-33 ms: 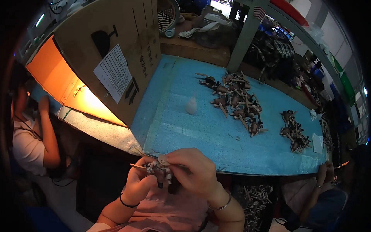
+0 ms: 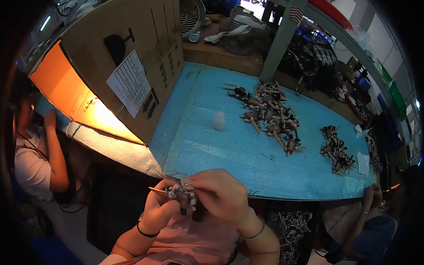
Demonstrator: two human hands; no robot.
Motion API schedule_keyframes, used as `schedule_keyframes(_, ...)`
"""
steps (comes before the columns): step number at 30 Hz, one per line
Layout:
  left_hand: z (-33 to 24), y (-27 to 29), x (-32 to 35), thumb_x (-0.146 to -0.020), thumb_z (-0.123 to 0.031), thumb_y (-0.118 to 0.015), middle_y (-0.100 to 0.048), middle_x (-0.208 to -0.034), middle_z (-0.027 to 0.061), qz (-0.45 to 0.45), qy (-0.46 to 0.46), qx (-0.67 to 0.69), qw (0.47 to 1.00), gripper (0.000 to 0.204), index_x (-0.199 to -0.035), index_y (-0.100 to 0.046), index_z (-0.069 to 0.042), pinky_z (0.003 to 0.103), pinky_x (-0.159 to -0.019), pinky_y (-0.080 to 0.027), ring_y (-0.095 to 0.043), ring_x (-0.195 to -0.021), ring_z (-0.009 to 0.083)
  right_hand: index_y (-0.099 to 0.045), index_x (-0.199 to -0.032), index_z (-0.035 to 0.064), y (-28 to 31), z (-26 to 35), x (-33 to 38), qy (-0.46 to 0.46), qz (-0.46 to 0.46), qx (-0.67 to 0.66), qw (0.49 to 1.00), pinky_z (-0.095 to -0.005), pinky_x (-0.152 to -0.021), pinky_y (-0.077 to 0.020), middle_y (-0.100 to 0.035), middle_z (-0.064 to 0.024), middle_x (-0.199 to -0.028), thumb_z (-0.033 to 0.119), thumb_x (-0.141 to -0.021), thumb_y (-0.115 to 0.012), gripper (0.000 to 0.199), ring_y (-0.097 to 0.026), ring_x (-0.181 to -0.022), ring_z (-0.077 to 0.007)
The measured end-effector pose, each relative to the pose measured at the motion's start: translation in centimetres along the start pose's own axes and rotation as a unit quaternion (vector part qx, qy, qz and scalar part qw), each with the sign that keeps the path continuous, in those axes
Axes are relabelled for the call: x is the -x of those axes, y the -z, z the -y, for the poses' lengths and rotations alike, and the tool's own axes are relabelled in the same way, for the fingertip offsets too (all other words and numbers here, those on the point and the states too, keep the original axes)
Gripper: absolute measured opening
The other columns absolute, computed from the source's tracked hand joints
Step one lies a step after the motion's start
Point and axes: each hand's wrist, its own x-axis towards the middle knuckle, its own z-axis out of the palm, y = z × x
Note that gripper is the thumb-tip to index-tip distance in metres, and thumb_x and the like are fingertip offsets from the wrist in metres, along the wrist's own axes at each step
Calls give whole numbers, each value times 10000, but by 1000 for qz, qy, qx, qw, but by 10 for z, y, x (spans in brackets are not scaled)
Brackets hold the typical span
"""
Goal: The person assembles figurines by applying glue onto figurine parts with a bottle, attaching pieces together by hand, and arranging the figurines on the table.
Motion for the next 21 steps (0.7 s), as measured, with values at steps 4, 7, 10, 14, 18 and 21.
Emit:
schedule_keyframes(4, 1, 3, 1, -824, -46, -565, -607, -1036, 157, 10, 18, 7, 1000, 301, -1093, -444, 15, 327, -834, -466, -584, -954, 190, -613, -868, 3, 2, -3, -2, 40, 18, -5, 999, -293, -679, -510, -651, -132, -867, -160, -645, -550, 284, -633, -793, -245)
schedule_keyframes(7, 1, 3, 2, -829, -58, -563, -606, -1036, 155, 18, 18, 50, 998, 295, -1090, -446, 14, 321, -816, -470, -584, -945, 186, -615, -874, 17, 2, -3, -3, 43, 31, -5, 999, -302, -674, -514, -654, -138, -868, -153, -646, -571, 289, -638, -788, -255)
schedule_keyframes(10, 0, -4, 2, -822, -154, -582, -589, -930, 140, -4, 12, 30, 999, 324, -1058, -446, 21, 304, -729, -469, -573, -842, 177, -615, -883, 25, 0, -5, -4, 74, 34, -31, 996, -309, -666, -516, -655, -147, -863, -143, -658, -584, 282, -642, -781, -258)
schedule_keyframes(14, -2, -7, 3, -820, -237, -611, -571, -840, 137, -29, 2, -26, 999, 380, -1030, -442, 30, 294, -665, -473, -563, -752, 171, -613, -898, 24, -1, -9, -4, 115, 39, -20, 992, -313, -661, -518, -655, -154, -863, -140, -675, -579, 279, -646, -779, -268)
schedule_keyframes(18, -6, -12, 2, -813, -172, -624, -573, -876, 130, -46, -12, -11, 999, 351, -1036, -440, 26, 286, -692, -475, -562, -768, 163, -613, -902, 27, 1, -8, -3, 101, 61, -20, 993, -326, -710, -510, -649, -163, -894, -133, -677, -575, 278, -637, -818, -273)
schedule_keyframes(21, -3, -7, -1, -805, 41, -570, -577, -1070, 154, -16, -95, -41, 994, 290, -1062, -439, 10, 319, -837, -460, -564, -980, 181, -622, -896, 32, -4, 3, 0, 24, -33, 68, 997, -332, -694, -470, -646, -103, -905, -51, -667, -625, 243, -618, -786, -269)
